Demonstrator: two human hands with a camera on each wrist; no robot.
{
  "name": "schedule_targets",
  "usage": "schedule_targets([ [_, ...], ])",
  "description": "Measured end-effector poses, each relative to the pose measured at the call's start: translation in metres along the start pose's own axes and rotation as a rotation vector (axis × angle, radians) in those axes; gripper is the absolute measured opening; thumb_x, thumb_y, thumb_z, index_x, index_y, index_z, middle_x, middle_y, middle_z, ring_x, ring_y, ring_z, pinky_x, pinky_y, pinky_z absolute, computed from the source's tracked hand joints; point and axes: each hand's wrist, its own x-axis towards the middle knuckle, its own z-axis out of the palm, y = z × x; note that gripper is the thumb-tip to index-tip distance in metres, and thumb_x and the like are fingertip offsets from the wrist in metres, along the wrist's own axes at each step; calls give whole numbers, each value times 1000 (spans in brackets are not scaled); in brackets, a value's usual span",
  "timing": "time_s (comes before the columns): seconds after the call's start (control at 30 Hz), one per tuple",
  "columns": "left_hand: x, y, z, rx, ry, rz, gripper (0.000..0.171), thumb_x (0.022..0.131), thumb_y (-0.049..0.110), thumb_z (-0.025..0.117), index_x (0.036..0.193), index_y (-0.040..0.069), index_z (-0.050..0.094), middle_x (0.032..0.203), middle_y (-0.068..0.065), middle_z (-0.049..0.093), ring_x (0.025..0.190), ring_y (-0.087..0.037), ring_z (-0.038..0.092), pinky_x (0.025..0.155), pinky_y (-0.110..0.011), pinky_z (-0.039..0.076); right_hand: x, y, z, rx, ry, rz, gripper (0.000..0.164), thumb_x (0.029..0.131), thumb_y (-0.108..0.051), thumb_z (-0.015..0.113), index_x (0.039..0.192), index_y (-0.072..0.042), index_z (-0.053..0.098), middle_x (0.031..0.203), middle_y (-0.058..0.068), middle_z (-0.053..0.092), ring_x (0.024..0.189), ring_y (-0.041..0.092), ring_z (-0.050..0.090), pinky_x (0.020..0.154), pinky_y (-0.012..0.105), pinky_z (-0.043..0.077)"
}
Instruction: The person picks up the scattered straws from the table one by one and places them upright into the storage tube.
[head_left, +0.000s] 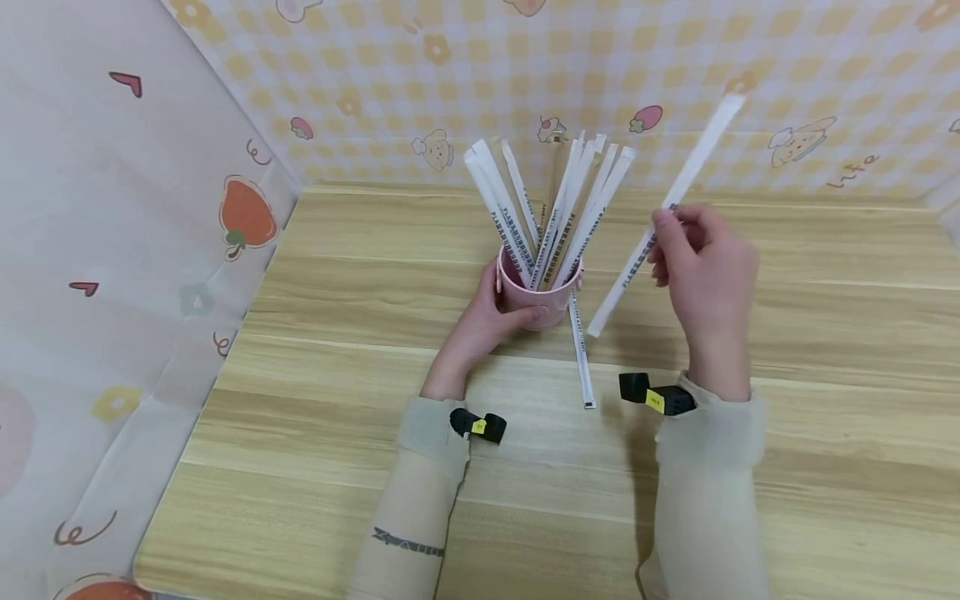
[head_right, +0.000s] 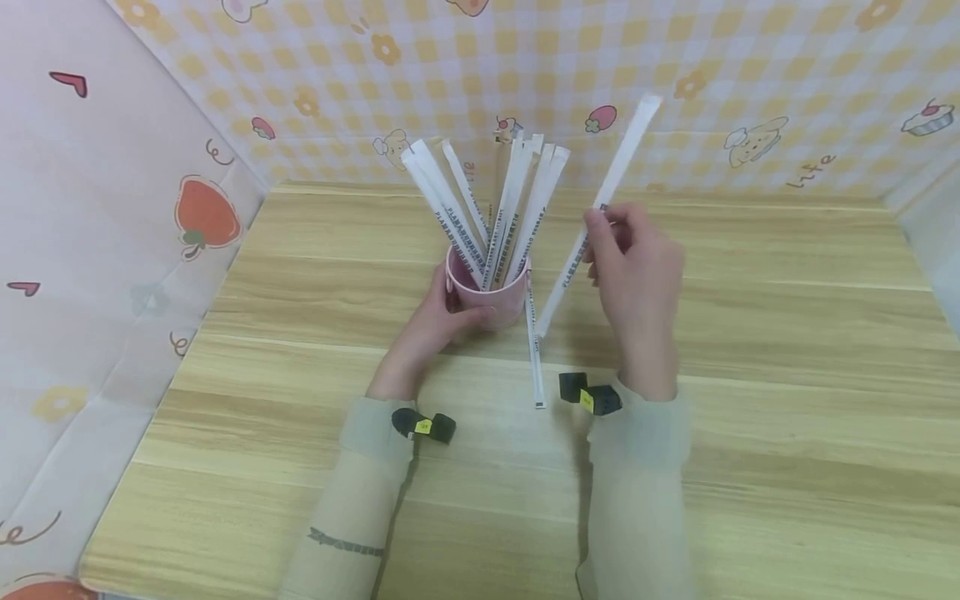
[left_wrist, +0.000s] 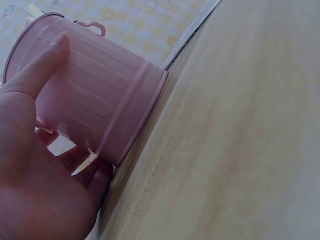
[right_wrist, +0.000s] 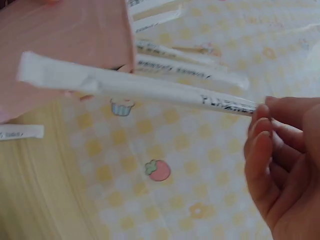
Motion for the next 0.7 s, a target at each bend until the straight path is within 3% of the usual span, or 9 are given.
schedule_targets([
  [0.2,-1,1,0,-7,-2,-5,89,74,17,73,141,23,15,136,5,32,125,-15,29,102,-34,23,-6,-15,-4,213,204,-117,20,85,-25,60,85,-5,61,61,6,58,45,13,49,40,17,41],
  [0.37,0,1,0,4,-1,-7,90,73,19,74,141,24,15,136,6,32,126,-15,29,102,-34,24,-10,-21,-5,332,317,-247,20,84,-20,62,78,-1,60,57,9,56,40,13,46,37,18,38],
  [0.57,0,1,0,16,1,-5,90,73,19,74,141,23,15,136,5,32,125,-15,29,102,-33,24,-11,-25,-3,408,363,-254,20,82,-17,65,76,2,58,59,13,60,43,15,50,37,17,38],
  [0.7,-1,1,0,10,1,-11,89,73,18,74,141,24,15,136,5,32,126,-15,29,102,-33,24,-11,-25,-1,382,340,-277,20,83,-18,64,79,1,60,63,12,62,46,15,52,38,18,39],
])
